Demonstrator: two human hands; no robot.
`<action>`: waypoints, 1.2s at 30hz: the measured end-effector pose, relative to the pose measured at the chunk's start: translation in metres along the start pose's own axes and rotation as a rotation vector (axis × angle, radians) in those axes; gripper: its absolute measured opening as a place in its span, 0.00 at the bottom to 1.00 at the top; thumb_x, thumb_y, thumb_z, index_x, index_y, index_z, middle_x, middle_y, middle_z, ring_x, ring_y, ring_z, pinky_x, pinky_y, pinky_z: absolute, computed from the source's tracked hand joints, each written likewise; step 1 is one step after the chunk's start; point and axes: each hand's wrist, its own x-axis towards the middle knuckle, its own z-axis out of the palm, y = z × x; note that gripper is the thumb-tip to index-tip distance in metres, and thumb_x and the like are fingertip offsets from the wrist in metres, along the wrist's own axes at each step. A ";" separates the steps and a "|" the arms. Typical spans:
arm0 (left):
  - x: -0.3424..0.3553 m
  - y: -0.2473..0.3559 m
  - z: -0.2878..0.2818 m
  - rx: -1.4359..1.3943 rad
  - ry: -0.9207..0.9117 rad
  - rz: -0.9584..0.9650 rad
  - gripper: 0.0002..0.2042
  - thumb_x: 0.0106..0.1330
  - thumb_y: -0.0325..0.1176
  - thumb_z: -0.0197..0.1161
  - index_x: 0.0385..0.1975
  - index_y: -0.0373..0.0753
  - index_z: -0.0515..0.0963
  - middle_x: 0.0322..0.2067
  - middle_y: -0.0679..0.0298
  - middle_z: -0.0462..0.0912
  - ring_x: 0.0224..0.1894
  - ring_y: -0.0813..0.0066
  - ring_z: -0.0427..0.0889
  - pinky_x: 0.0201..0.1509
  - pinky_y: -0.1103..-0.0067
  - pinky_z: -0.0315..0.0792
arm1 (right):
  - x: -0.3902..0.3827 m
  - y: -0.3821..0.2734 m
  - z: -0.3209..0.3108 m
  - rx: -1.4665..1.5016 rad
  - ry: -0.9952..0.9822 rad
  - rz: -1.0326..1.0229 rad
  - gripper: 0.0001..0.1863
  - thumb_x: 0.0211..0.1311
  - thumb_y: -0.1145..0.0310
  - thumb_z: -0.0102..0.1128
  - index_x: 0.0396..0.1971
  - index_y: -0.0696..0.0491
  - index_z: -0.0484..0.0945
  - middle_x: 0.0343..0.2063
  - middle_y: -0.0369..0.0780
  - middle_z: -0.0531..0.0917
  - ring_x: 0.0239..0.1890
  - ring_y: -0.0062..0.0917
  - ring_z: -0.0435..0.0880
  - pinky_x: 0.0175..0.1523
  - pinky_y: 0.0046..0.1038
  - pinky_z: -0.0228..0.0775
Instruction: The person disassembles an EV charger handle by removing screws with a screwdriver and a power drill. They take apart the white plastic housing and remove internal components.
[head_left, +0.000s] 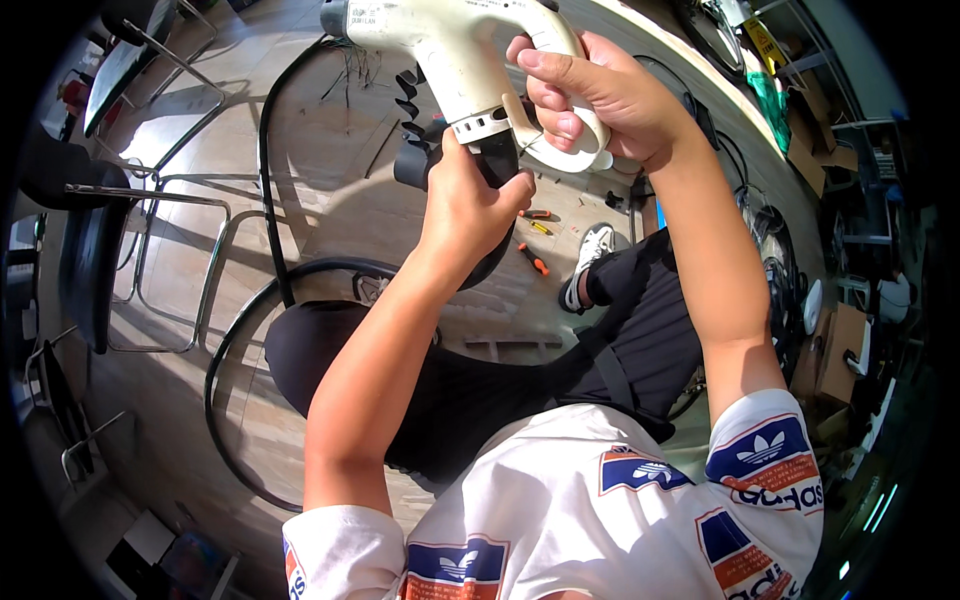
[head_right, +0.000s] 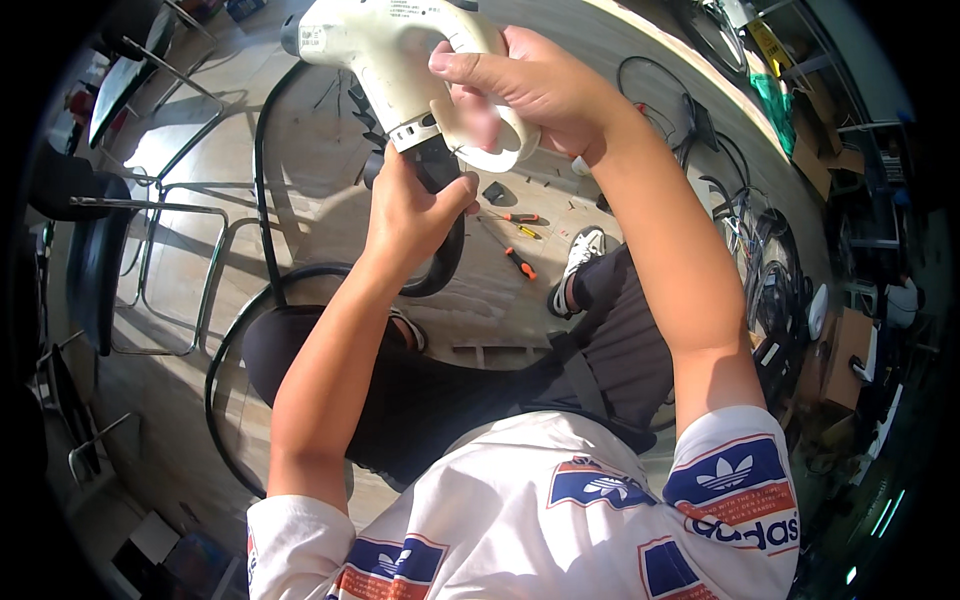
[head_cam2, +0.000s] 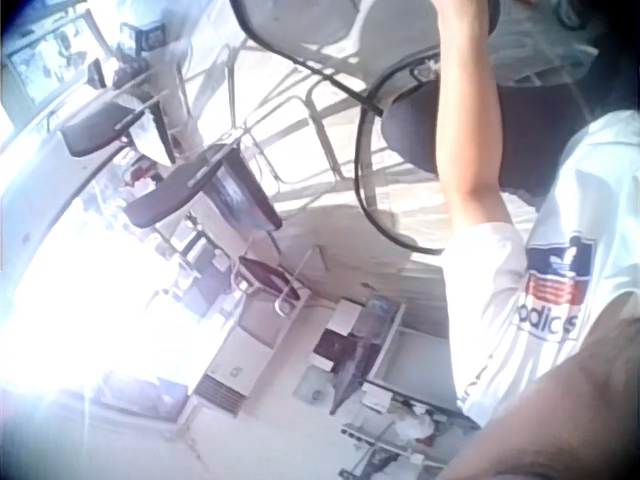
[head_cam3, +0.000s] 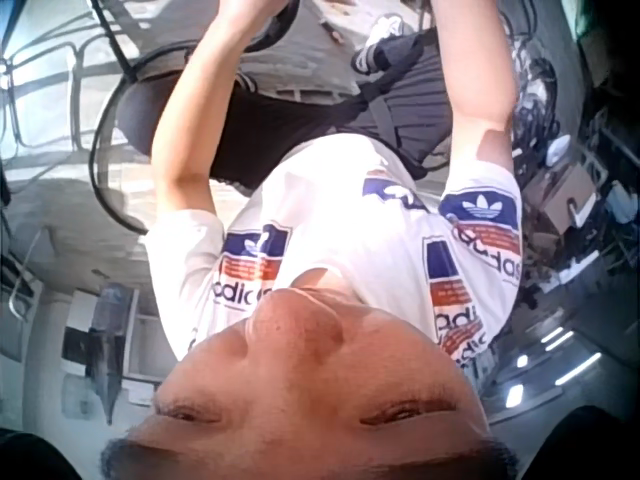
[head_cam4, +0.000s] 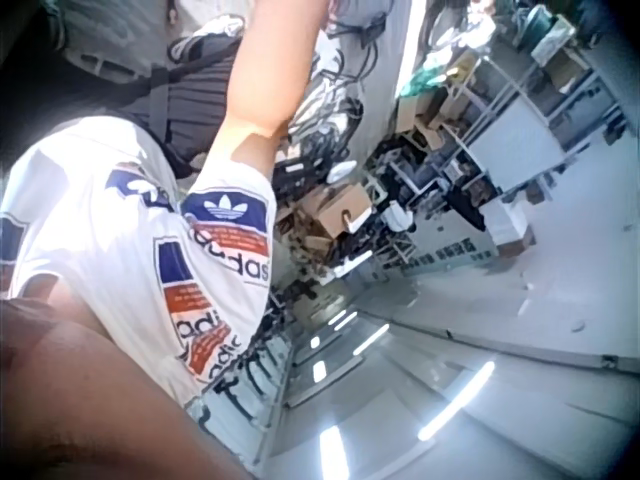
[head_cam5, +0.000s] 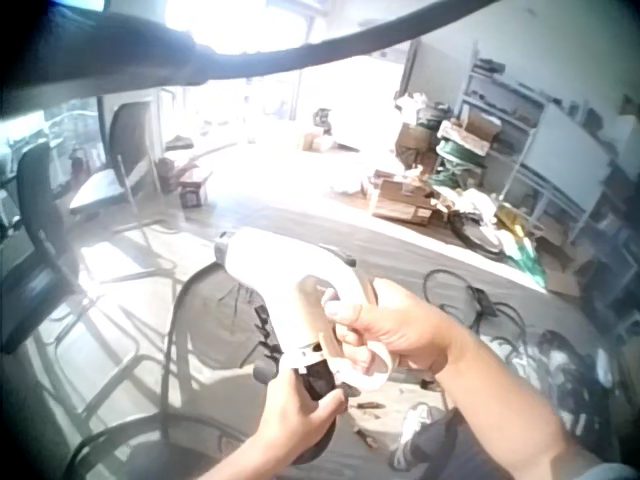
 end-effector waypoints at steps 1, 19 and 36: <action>0.000 -0.003 0.003 0.005 0.034 0.028 0.27 0.51 0.30 0.69 0.48 0.27 0.64 0.31 0.49 0.83 0.34 0.62 0.86 0.41 0.73 0.79 | -0.002 0.004 -0.002 -0.013 0.011 -0.001 0.18 0.64 0.59 0.67 0.43 0.56 0.73 0.21 0.30 0.74 0.18 0.13 0.74 0.24 0.19 0.70; 0.024 0.024 -0.046 -0.448 0.179 -0.147 0.10 0.62 0.27 0.63 0.38 0.29 0.72 0.25 0.59 0.75 0.25 0.69 0.77 0.30 0.73 0.72 | 0.067 0.098 -0.148 -0.256 0.519 0.016 0.14 0.65 0.60 0.64 0.39 0.55 0.76 0.26 0.34 0.81 0.26 0.17 0.81 0.29 0.24 0.76; 0.034 -0.002 -0.098 -0.677 0.294 -0.262 0.25 0.74 0.31 0.51 0.68 0.32 0.56 0.38 0.63 0.71 0.34 0.73 0.69 0.42 0.70 0.65 | 0.110 0.456 -0.179 -1.080 0.400 0.702 0.45 0.50 0.59 0.75 0.67 0.43 0.61 0.61 0.49 0.66 0.61 0.44 0.70 0.60 0.42 0.71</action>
